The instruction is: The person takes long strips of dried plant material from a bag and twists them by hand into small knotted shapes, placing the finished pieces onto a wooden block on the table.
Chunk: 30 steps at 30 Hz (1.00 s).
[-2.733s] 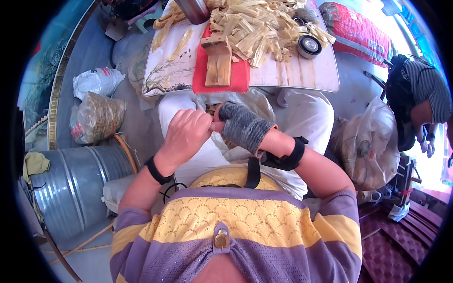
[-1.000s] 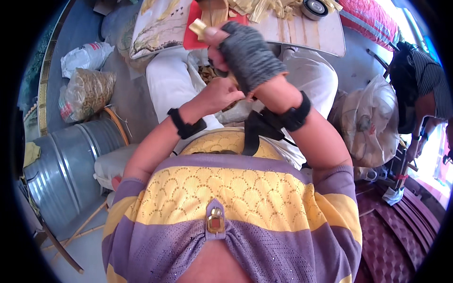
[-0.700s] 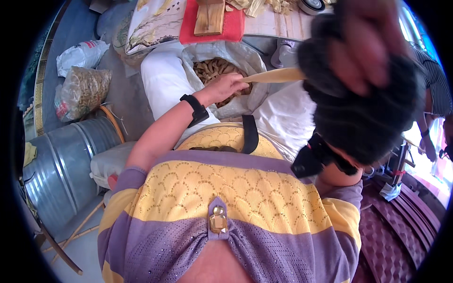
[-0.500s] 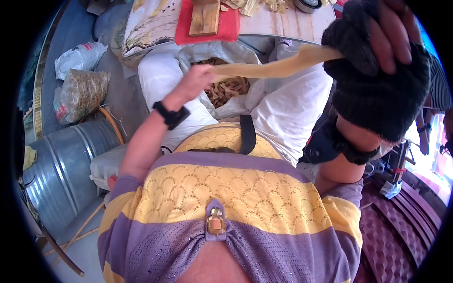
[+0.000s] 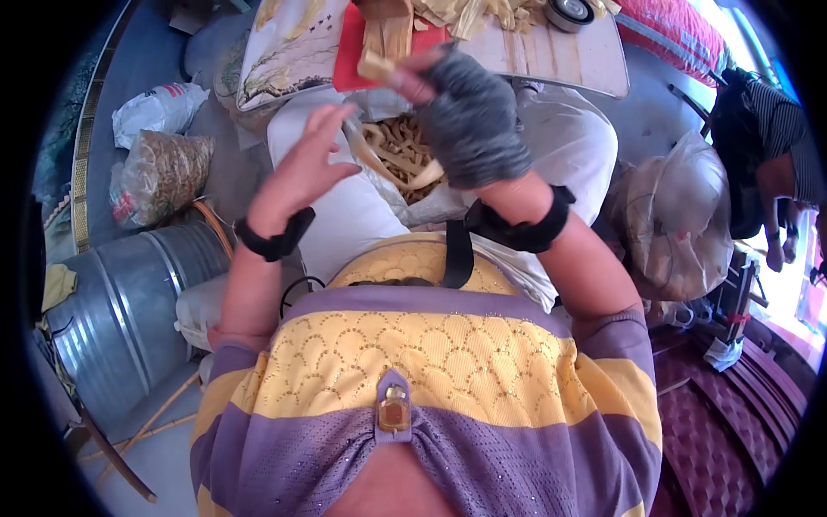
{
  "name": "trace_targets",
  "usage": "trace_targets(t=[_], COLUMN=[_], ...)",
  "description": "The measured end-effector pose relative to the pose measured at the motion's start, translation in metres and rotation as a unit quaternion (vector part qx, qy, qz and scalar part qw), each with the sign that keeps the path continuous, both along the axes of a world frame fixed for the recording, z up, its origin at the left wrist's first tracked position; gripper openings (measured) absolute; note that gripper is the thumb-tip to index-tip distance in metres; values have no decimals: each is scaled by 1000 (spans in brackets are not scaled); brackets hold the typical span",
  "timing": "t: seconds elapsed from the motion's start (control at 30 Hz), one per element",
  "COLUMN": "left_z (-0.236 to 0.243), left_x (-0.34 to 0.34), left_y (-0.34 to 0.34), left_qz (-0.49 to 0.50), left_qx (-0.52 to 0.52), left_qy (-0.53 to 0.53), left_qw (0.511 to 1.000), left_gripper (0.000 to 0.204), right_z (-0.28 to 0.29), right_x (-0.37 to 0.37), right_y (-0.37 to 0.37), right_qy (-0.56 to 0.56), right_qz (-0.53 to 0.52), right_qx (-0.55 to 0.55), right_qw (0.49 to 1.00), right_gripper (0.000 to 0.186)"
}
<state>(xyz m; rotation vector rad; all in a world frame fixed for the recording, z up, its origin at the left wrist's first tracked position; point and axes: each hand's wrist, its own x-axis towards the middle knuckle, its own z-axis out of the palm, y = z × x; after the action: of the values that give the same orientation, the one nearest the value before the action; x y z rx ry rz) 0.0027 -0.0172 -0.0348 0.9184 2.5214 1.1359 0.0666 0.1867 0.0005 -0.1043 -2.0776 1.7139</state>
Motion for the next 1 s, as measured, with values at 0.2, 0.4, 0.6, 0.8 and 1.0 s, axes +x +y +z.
trace_targets(t=[0.2,0.4,0.6,0.8,1.0], left_z=[7,-5,9,17,32], left_x=[22,7,18,15,10], left_y=[32,28,42,36,41], left_qz=[23,0,112,4,84], left_qx=[241,438,325,133,201], left_qy=[-553,-659,-580,-71,289], left_qw=[797,612,739,988,932], left_gripper=[40,32,35,29,36], right_z=[-26,-19,-1,-27,-9], right_x=[8,6,-9,-20,-18], right_y=[-22,-34,-26,-25,-30], right_qy=[-3,41,-235,-61,-272], right_qz=[96,124,147,85,192], right_qx=[78,153,-146,-36,-323], right_qw=[992,980,950,994,886], right_gripper=[15,20,17,23,23])
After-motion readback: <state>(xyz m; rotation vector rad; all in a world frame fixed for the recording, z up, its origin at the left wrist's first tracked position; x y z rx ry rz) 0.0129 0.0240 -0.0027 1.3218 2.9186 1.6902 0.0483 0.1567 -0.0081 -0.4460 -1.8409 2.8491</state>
